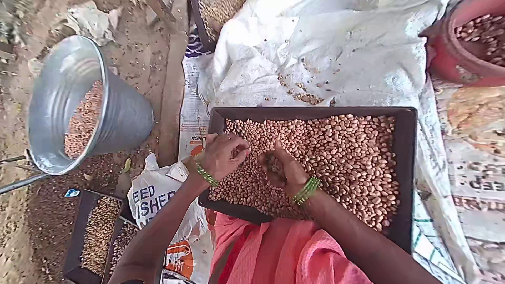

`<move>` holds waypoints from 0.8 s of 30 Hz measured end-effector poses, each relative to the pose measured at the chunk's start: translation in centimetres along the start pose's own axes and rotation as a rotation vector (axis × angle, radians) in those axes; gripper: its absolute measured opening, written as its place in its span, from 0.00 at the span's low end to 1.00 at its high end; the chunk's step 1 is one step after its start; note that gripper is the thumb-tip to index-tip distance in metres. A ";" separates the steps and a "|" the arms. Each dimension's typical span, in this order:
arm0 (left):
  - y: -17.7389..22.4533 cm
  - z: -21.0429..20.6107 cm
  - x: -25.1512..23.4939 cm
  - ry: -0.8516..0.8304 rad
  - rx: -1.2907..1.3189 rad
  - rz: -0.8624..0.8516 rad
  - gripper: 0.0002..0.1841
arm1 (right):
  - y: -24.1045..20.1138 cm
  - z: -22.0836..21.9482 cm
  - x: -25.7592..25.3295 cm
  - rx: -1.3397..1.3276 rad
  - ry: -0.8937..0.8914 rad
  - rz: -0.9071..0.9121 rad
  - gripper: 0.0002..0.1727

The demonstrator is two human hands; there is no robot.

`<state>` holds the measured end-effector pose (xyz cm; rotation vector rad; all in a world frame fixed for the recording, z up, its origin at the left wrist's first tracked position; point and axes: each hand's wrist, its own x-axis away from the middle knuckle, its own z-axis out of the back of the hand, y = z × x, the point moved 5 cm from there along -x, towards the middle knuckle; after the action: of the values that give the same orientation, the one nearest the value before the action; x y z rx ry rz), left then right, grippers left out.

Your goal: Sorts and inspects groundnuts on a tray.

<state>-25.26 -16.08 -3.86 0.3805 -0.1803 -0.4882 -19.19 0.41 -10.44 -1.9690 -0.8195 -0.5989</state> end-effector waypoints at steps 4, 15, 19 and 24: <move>0.2 2.0 2.3 0.079 0.173 0.036 0.22 | -0.1 0.6 -0.3 -0.028 -0.170 0.085 0.40; -3.1 -7.7 8.8 0.240 0.628 0.531 0.54 | -6.8 4.6 2.6 -0.193 -0.120 0.313 0.27; -0.6 -10.2 5.6 0.270 0.544 0.413 0.53 | -13.4 11.9 6.3 -0.105 0.124 0.631 0.26; 7.4 -9.6 4.2 0.039 0.653 0.193 0.40 | -27.2 24.7 9.9 0.193 0.738 0.970 0.23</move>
<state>-15.96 -9.09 -9.35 1.0001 -0.3353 -0.2188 -30.55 35.38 -0.68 -1.5264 0.5078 -0.5416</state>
